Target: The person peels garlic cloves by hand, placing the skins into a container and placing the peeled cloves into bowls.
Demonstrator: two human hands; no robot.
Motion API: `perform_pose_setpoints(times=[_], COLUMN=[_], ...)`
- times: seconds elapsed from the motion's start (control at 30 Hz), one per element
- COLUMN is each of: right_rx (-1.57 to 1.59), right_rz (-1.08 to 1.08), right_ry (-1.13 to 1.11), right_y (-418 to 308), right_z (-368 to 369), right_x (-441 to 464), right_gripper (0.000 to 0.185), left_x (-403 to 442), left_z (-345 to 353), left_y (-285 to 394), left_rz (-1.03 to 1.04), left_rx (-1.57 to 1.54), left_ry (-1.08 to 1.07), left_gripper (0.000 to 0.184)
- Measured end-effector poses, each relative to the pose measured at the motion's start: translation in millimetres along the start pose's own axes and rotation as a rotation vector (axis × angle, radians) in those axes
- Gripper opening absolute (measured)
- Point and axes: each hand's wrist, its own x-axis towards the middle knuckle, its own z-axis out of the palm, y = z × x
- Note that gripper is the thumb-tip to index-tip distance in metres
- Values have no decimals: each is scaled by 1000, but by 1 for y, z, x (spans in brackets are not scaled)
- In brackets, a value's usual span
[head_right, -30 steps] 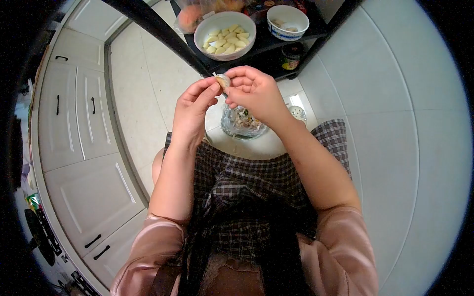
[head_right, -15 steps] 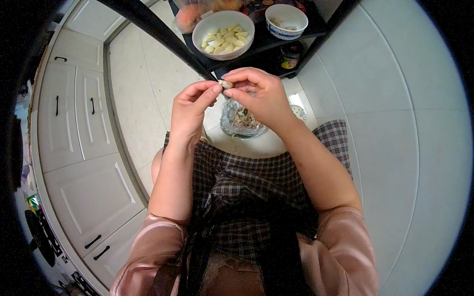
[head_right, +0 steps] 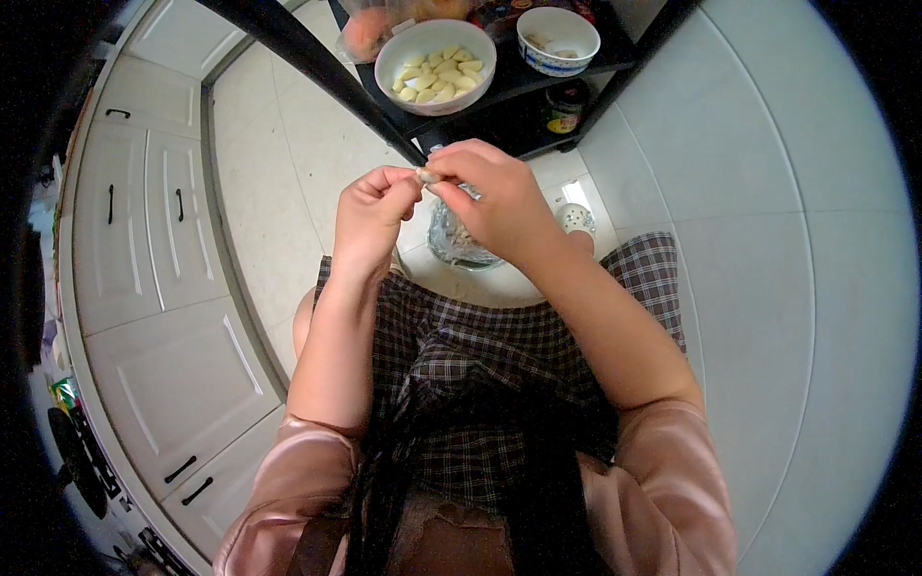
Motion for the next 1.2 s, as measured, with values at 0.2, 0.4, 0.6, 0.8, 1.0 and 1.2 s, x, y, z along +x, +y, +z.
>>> perform_pose_setpoints(times=[0.2, 0.4, 0.6, 0.8, 1.0, 1.2], right_rx=[813, 1008, 940, 776, 531, 450], right_rz=[593, 764, 728, 671, 442, 391], right_ry=[17, 120, 125, 16, 1, -103], right_y=[4, 7, 7, 3, 0, 2], right_z=[1, -9, -7, -8, -3, -5], right_x=[0, 3, 2, 0, -2, -2], right_gripper=[20, 22, 27, 25, 23, 22], left_x=[1, 3, 3, 4, 1, 0], left_z=[2, 1, 2, 3, 4, 1], left_y=[2, -4, -4, -2, -1, -1], left_rz=[46, 161, 211, 291, 258, 242], left_rx=[2, 66, 84, 74, 94, 97], left_ry=[-53, 13, 91, 74, -20, -10], left_gripper=[10, 11, 9, 11, 13, 11])
